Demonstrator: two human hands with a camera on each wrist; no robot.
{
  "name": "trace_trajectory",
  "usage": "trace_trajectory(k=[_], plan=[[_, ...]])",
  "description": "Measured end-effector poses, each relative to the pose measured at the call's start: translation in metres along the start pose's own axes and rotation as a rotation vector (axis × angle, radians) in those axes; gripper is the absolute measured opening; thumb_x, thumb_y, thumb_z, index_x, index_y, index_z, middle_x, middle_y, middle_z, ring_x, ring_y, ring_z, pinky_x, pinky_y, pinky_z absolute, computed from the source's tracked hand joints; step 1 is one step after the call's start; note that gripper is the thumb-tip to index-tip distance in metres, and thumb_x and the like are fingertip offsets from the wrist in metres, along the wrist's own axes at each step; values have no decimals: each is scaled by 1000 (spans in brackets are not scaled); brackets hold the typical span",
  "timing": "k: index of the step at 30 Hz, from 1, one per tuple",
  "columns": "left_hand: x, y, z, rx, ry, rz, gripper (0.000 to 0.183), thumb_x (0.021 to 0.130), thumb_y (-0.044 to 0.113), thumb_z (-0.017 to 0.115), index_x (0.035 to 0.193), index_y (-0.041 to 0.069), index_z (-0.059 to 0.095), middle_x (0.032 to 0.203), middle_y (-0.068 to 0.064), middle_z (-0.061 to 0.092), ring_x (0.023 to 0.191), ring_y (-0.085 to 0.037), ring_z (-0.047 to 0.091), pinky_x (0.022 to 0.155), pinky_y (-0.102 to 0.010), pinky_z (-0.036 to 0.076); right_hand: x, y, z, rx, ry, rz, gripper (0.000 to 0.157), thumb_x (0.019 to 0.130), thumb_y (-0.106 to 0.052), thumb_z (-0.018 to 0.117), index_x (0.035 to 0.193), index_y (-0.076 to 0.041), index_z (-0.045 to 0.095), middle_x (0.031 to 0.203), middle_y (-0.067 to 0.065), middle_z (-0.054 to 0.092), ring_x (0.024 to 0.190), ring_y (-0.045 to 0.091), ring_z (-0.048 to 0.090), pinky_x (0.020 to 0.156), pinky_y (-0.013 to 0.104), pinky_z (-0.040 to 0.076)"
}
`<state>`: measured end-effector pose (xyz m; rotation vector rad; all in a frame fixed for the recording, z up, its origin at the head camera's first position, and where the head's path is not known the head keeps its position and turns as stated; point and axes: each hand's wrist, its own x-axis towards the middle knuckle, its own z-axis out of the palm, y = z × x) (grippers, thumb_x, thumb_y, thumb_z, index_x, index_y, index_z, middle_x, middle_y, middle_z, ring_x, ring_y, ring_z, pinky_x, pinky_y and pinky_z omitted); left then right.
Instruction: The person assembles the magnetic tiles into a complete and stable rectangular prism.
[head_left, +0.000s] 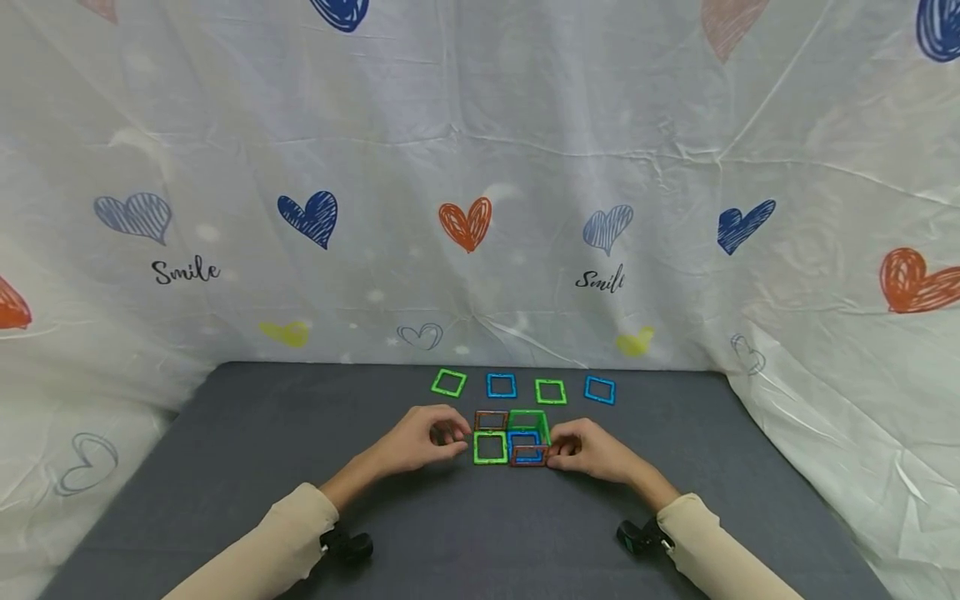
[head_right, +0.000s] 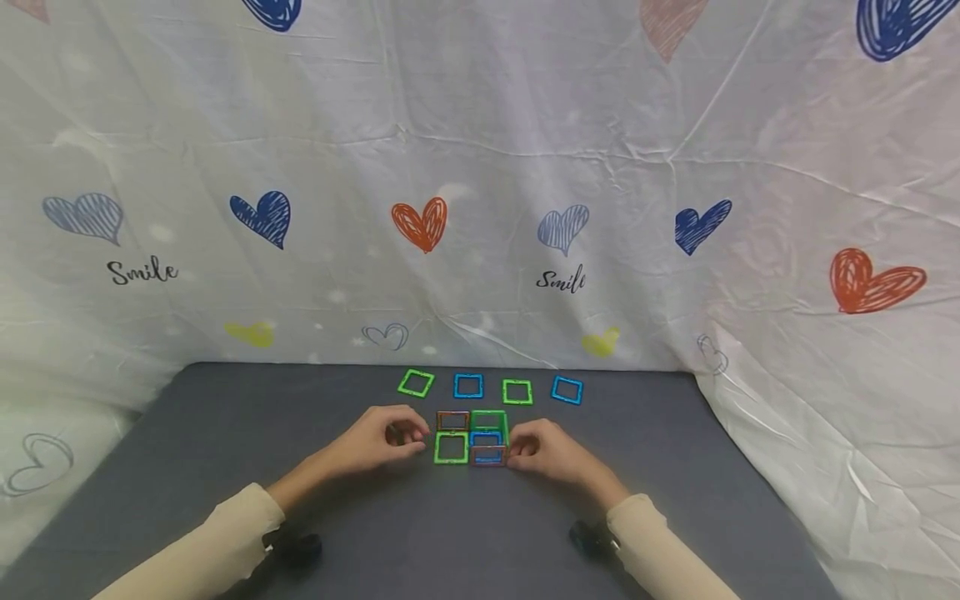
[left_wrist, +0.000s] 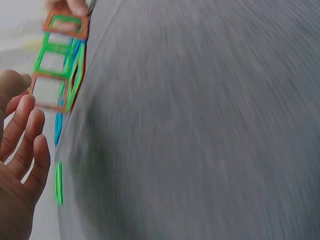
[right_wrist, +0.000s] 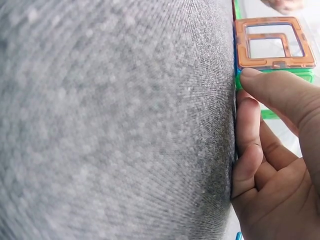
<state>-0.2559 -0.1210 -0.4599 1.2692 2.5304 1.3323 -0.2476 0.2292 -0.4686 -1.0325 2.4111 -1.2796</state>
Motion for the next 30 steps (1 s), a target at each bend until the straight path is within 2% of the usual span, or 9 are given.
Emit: trace_trajectory(k=[7,14,21,30], plan=[[-30,-22,-32,50,77,-37,17,95,12,76,109,4,72,93,6,66,79,-12,64,65,-31,54,0,0,0,-21,6,-1,8,93,-2,74,100,-7,73,90,3,71,73,19,64,65,30,53],[-50,-38,-49,77,121,-77,16,94,10,76,108,4,72,92,5,66,78,-13,64,64,-30,53,0,1,2,-12,7,1,8,93,0,73,101,-4,73,89,9,71,71,26,64,63,29,52],[-51,-41,-55,65,140,-80,22,92,11,78,111,3,71,94,2,67,80,-14,64,64,-31,53,0,0,1,-18,2,-17,7,93,-2,74,99,-6,73,87,3,70,70,18,62,62,28,51],[-35,-42,-55,87,105,-108,43,88,22,84,124,4,67,108,-10,66,90,-24,64,71,-36,55,0,3,0,-21,-3,-28,5,94,-6,74,98,-9,72,84,1,68,68,14,61,60,26,50]])
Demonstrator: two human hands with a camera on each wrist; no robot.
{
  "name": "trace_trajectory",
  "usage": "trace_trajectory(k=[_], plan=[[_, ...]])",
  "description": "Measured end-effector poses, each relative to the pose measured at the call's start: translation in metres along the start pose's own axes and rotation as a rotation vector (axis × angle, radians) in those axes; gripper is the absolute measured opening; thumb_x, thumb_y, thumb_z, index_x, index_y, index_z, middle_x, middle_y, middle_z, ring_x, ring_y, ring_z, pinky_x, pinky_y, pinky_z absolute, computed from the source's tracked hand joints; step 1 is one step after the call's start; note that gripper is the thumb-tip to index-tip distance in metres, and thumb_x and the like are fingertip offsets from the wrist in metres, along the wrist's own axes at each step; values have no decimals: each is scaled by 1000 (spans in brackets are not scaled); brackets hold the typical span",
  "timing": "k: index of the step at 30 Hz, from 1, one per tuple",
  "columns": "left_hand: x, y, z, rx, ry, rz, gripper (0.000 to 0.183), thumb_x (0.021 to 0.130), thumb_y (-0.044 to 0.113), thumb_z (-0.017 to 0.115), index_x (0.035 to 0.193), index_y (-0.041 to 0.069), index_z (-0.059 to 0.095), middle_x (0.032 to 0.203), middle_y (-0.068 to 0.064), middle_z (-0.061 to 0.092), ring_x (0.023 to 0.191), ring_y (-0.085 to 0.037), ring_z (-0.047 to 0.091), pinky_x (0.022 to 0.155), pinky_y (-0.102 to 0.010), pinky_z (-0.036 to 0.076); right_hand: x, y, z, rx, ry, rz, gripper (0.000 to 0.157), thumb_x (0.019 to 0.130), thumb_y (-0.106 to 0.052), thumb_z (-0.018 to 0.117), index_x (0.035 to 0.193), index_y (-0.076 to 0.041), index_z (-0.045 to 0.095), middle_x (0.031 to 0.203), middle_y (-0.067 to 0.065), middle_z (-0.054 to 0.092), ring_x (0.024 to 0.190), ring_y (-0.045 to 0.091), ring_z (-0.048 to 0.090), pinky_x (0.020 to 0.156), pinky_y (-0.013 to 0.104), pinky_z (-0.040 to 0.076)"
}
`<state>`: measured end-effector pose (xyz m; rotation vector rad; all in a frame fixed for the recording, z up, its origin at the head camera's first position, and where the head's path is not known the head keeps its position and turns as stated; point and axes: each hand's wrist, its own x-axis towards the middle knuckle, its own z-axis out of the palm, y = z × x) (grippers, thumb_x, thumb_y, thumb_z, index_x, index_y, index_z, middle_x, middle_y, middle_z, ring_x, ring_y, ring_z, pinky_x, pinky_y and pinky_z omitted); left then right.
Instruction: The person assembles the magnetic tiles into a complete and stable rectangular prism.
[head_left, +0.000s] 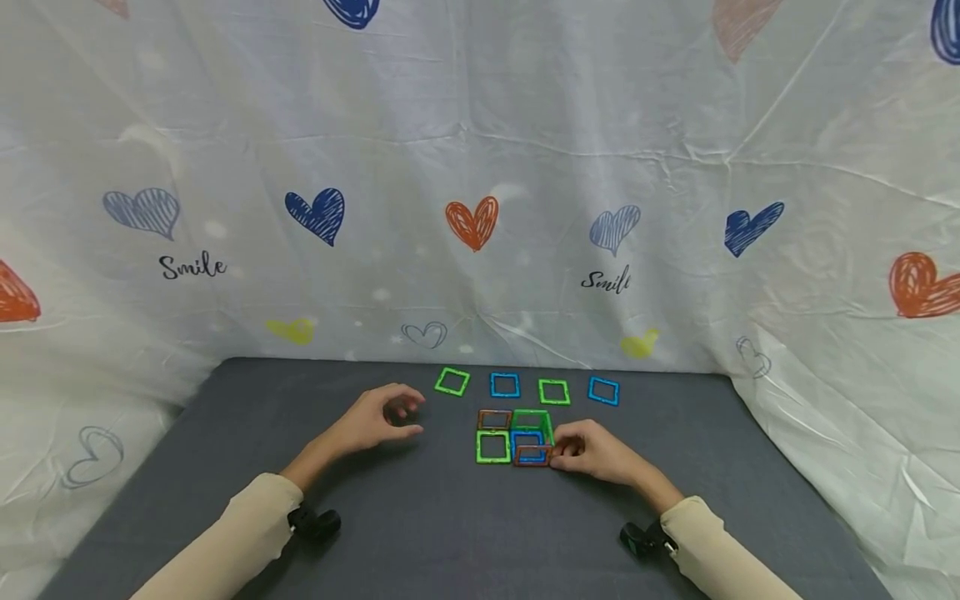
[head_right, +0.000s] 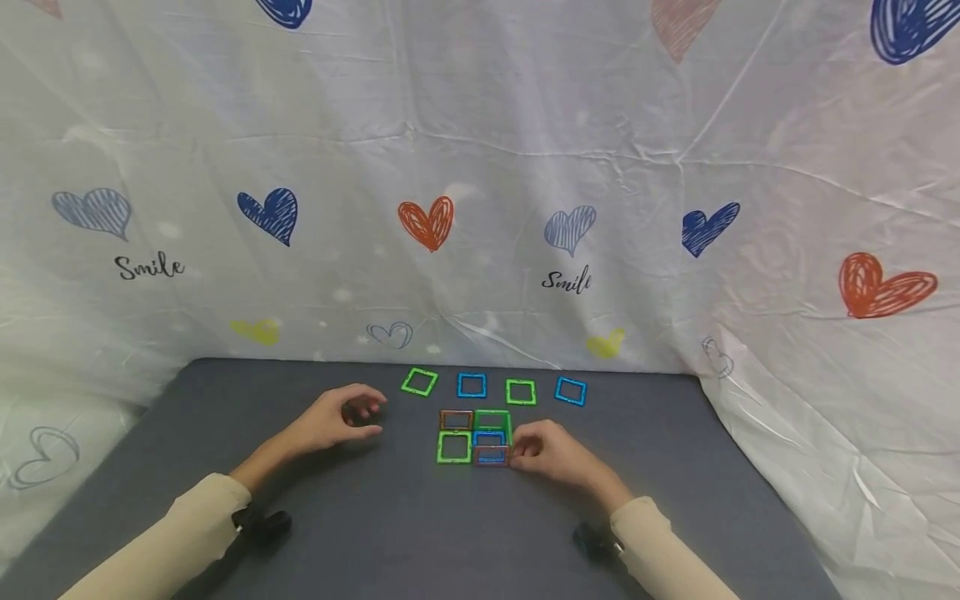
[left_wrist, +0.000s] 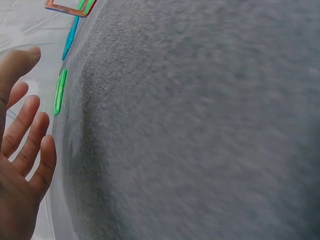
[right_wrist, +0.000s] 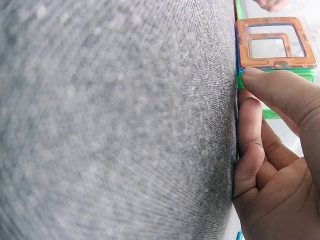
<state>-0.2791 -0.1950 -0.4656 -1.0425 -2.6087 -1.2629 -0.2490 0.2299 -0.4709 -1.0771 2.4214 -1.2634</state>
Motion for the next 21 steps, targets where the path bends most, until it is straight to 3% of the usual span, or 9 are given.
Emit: trace_trajectory(k=[8,21], plan=[[24,-8,3,24,-19,-30,54,85,25,87,129,5,64,109,-14,66,92,-30,64,81,-46,52,1,-1,0,14,1,-13,5,94,-4,74,98,-7,72,84,3,69,67,15,60,59,26,50],[59,-22,11,59,-41,-178,60,80,29,90,132,11,66,107,-3,64,91,-19,62,82,-42,52,1,-2,0,23,-4,-9,4,94,-3,74,98,-6,72,82,4,68,66,14,60,58,25,49]])
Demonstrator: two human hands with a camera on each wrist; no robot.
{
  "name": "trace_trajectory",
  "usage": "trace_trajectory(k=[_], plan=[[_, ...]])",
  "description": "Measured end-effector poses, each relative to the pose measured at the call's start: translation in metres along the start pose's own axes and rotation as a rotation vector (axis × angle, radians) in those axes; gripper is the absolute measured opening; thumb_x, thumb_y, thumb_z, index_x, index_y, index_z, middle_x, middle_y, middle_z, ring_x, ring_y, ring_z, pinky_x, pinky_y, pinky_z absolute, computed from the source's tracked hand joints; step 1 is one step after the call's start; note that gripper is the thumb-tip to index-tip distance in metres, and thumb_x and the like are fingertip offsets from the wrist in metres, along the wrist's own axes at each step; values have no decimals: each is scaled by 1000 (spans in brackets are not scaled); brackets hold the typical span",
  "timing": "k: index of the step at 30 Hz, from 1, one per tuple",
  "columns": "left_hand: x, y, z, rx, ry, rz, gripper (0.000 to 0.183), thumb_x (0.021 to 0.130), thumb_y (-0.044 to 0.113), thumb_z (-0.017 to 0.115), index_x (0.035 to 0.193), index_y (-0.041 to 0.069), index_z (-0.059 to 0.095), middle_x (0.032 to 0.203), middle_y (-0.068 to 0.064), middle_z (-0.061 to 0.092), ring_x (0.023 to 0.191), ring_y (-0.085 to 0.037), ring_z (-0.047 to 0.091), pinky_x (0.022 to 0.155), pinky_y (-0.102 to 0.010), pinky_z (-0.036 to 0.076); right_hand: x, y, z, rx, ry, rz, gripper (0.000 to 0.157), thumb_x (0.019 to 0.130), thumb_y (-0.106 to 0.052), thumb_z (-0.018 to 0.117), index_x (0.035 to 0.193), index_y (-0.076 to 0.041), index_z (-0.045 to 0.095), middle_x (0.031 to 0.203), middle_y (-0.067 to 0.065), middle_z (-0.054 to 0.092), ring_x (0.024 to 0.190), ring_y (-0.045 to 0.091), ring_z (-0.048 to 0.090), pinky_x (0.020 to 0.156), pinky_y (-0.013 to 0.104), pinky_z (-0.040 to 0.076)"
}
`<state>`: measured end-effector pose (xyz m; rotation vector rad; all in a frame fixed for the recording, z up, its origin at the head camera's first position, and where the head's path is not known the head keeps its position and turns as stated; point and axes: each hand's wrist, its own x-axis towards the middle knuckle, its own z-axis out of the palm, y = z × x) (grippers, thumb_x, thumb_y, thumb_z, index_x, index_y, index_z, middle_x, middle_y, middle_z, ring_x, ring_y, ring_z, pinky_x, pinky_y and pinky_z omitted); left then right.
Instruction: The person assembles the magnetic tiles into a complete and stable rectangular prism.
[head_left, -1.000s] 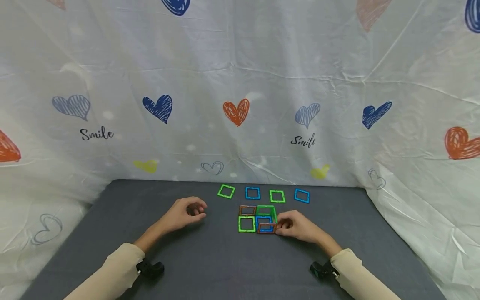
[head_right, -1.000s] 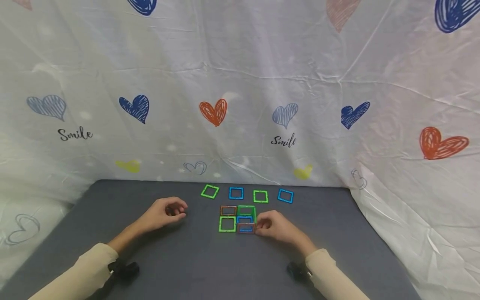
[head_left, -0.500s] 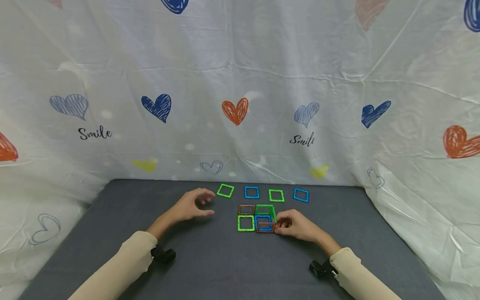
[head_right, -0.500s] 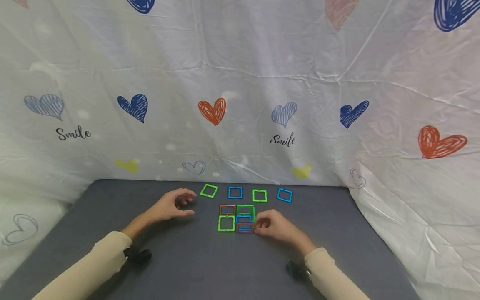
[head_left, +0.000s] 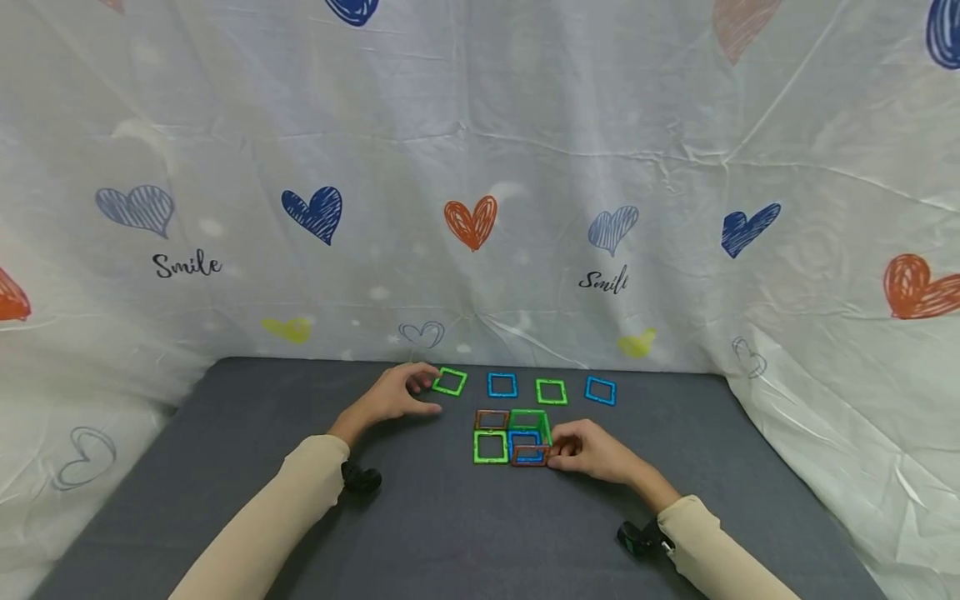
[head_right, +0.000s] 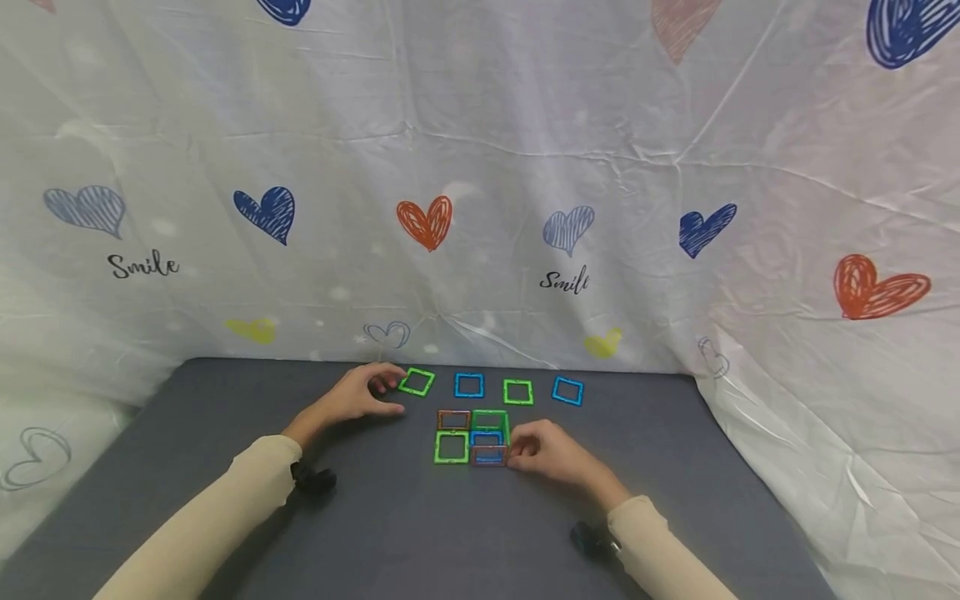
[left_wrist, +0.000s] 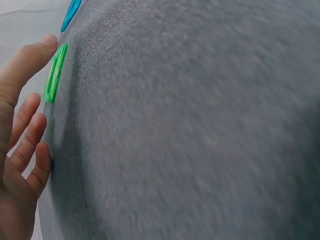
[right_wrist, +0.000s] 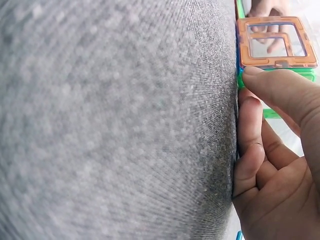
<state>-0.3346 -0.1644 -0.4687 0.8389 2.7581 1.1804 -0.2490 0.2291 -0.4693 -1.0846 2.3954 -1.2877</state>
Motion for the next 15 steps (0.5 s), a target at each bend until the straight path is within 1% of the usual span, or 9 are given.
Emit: trace_trajectory(k=[4,9,12,15], plan=[[8,1,3,14,2,-32,57,80,28,91,130,13,68,105,-2,63,90,-19,61,82,-42,52,0,0,0,-2,-4,-2,5,94,-3,73,98,-6,72,83,4,69,66,14,60,58,26,49],[15,1,5,47,5,-58,55,80,29,90,128,12,69,102,1,63,88,-17,60,77,-39,52,0,0,0,-7,-11,32,5,95,-5,74,98,-8,72,83,2,69,67,12,60,59,26,48],[17,1,5,68,22,-69,52,81,29,90,125,12,71,100,2,63,86,-17,60,73,-39,51,0,1,-1,-14,-9,31,5,95,-5,73,98,-9,72,82,1,68,66,12,59,59,26,48],[20,2,4,86,34,-83,49,81,30,90,123,12,72,98,1,64,85,-17,60,71,-39,51,0,2,-1,-13,-10,19,4,95,-5,73,98,-8,72,83,1,68,67,12,59,59,26,49]])
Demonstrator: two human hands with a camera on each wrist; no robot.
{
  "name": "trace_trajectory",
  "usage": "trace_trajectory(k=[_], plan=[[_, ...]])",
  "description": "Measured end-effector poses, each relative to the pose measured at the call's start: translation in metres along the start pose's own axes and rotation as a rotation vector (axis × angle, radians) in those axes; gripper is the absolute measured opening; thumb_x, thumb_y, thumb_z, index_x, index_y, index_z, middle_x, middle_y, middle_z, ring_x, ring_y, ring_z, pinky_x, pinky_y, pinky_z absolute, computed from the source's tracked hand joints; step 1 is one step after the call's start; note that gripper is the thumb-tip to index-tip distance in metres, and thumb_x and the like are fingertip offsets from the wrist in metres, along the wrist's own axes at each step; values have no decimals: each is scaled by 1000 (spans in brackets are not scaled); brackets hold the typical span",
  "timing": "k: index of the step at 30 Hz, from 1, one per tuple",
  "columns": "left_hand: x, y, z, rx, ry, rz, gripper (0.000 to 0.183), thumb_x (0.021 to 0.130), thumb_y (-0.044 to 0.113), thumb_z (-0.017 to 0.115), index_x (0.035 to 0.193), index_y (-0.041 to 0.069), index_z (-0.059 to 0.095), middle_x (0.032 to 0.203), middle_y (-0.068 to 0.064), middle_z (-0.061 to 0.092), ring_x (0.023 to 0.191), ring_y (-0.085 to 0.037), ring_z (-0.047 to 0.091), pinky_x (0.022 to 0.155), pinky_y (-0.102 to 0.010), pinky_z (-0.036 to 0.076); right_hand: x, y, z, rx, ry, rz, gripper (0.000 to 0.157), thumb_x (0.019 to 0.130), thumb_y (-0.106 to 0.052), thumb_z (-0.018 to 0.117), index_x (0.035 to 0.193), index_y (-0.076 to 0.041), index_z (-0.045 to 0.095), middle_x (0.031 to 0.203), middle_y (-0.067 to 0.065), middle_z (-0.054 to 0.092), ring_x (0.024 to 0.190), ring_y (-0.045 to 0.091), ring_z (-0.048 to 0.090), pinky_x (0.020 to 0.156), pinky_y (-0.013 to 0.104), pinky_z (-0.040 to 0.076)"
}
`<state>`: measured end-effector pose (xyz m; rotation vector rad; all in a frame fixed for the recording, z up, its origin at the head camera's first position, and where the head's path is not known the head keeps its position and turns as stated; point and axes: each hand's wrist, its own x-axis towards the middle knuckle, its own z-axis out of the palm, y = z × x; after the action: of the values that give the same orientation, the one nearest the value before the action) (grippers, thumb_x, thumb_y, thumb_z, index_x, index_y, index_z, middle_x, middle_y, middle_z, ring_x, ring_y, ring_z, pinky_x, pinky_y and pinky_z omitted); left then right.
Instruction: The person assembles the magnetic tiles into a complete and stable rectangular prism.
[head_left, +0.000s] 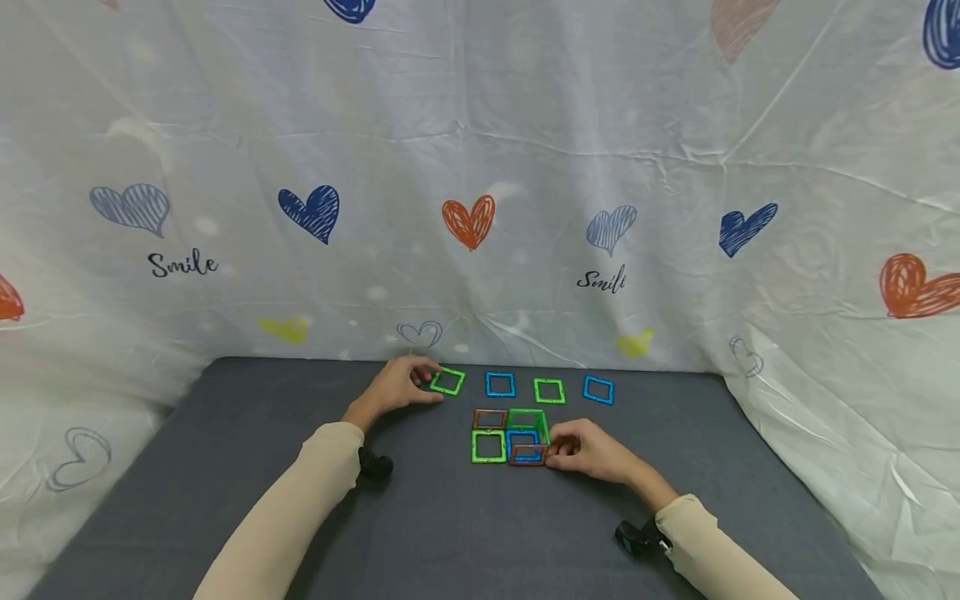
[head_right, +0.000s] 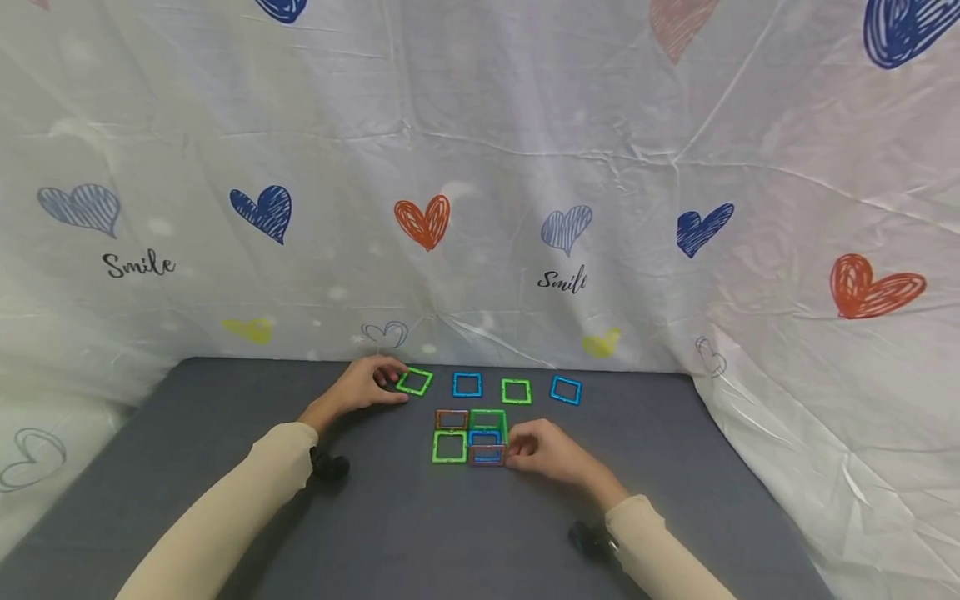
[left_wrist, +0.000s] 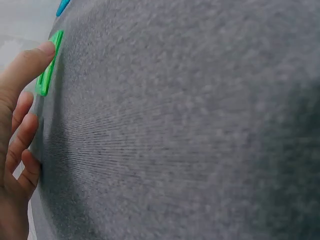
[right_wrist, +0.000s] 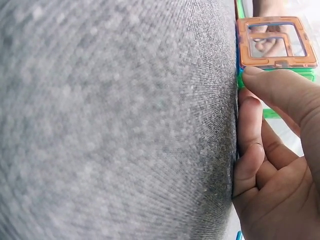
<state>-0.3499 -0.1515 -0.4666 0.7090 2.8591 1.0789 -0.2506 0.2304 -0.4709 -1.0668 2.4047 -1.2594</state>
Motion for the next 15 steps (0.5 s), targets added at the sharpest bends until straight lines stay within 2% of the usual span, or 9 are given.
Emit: trace_trajectory(k=[4,8,15], plan=[[3,0,1,27,-11,-20,47,82,31,89,122,13,73,98,2,64,84,-16,59,72,-38,50,0,1,0,11,-1,-16,4,95,-5,73,99,-7,72,85,2,70,68,13,61,60,27,50],[7,0,2,47,-23,-10,41,84,32,87,118,13,75,96,3,64,83,-16,59,72,-38,50,-1,0,0,21,5,-24,4,95,-5,73,99,-7,72,84,3,70,67,14,60,59,26,50],[7,1,3,65,-44,18,14,86,24,85,97,17,79,92,5,62,81,-13,58,73,-37,51,0,0,1,29,11,-21,7,94,-2,73,100,-5,72,85,7,70,68,17,60,59,26,49]])
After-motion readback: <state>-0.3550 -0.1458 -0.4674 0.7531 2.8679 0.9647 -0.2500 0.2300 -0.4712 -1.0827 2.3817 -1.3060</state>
